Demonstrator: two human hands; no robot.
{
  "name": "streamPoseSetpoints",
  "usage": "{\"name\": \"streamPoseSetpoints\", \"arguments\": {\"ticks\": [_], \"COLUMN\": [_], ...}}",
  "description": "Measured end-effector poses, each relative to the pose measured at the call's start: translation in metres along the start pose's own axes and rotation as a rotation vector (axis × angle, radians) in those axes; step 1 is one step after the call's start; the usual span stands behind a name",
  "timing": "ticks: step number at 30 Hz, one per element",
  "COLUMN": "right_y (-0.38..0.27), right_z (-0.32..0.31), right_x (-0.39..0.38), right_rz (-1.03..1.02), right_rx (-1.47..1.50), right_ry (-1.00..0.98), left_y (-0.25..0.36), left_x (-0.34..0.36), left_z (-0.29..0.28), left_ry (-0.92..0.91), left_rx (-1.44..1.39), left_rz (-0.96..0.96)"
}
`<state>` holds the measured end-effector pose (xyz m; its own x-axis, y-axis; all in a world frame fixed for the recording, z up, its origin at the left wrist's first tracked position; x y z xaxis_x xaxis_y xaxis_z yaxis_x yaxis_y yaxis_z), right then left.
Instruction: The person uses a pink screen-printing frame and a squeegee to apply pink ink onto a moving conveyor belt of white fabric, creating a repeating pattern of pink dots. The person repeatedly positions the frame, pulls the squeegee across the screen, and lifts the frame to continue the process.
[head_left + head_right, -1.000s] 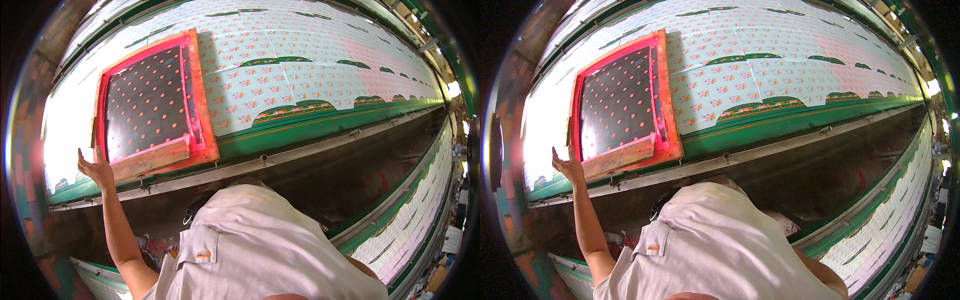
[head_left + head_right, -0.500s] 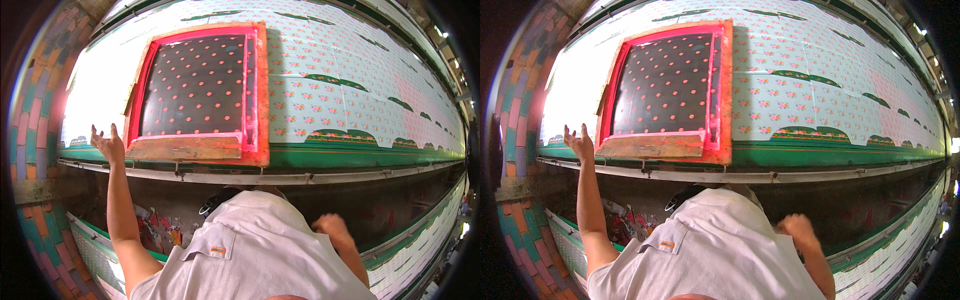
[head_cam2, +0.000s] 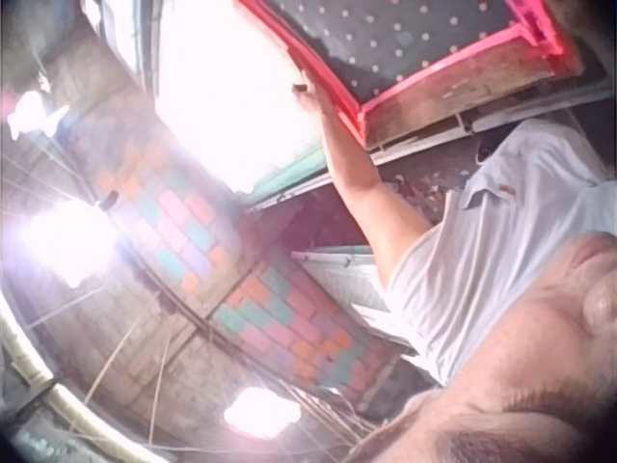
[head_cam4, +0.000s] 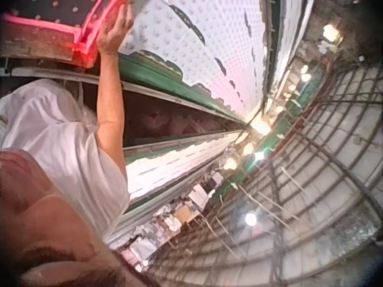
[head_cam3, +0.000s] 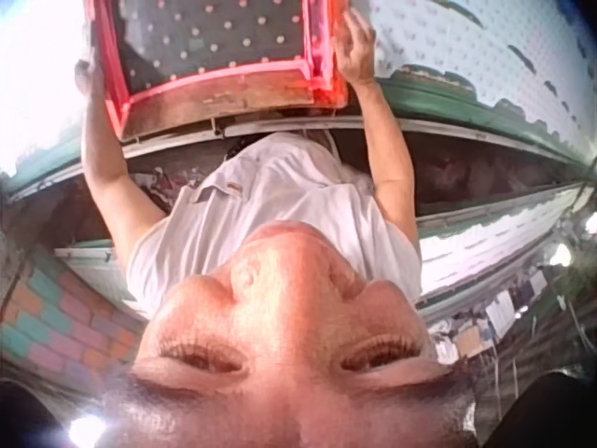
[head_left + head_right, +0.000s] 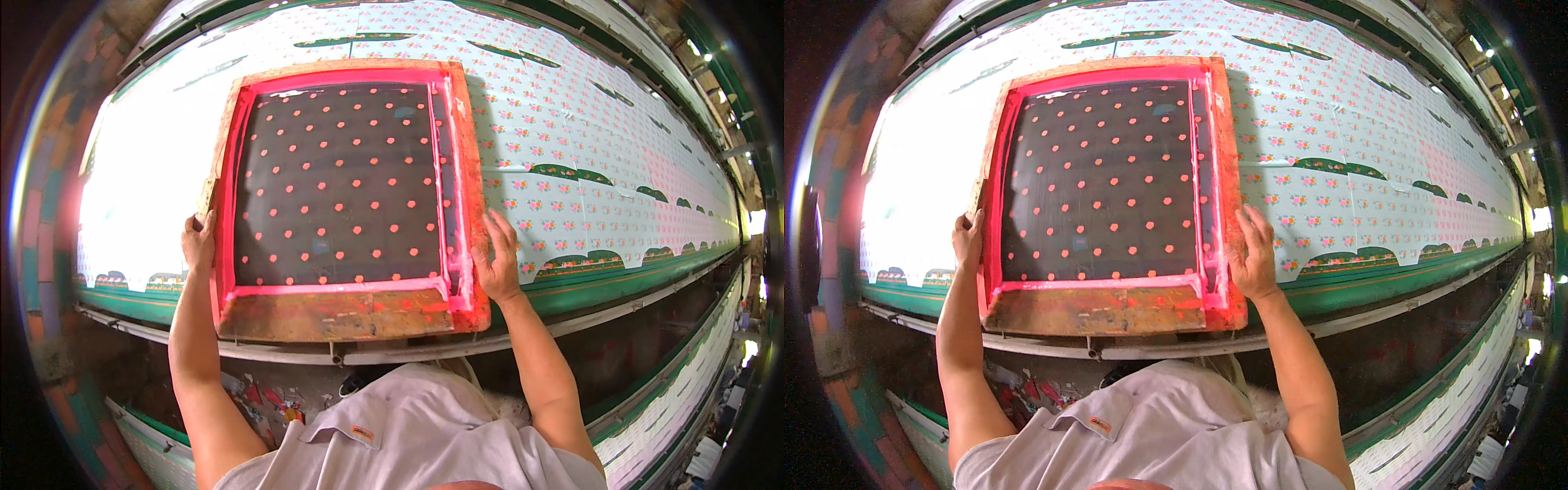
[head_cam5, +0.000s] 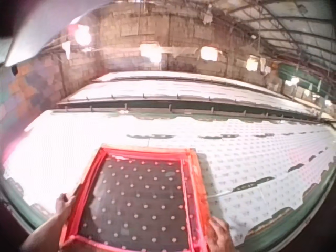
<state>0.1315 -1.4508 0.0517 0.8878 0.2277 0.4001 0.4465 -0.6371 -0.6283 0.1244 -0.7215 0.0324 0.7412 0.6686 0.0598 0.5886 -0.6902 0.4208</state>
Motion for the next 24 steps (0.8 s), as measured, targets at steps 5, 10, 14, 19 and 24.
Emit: {"name": "streamPoseSetpoints", "arguments": {"ticks": [5, 10, 14, 19, 24], "right_y": [0.037, 0.069, 0.084, 0.076, 0.052], "right_z": [0.017, 0.021, 0.017, 0.018, 0.007], "right_x": [0.001, -0.015, -0.025, -0.015, 0.006], "right_rz": [0.166, 0.436, 0.566, 0.608, 0.555], "right_rx": [0.101, 0.374, 0.554, 1.144, 1.17], "right_ry": [0.034, 0.219, 0.308, 0.311, 0.254], "left_y": [0.02, 0.005, 0.005, -0.001, -0.017], "left_x": [-0.014, -0.019, -0.017, -0.015, -0.007], "left_z": [-0.01, 0.004, 0.005, 0.011, 0.025], "left_ry": [0.048, -0.066, -0.049, -0.058, -0.09], "left_rx": [-0.396, -0.533, -0.602, -0.581, -0.626], "left_rz": [0.074, -0.203, -0.223, -0.201, -0.205]}}
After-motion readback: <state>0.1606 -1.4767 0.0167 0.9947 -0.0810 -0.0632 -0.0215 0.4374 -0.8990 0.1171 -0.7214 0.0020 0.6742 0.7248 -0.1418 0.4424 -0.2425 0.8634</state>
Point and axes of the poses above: each hand's wrist, its own x-axis towards the middle knuckle, its own z-axis out of the palm, y = z × x, the point moved 10 cm from there along x, towards the middle knuckle, and after that the axes turned 2 degrees about -y, right-handed, at the moved point
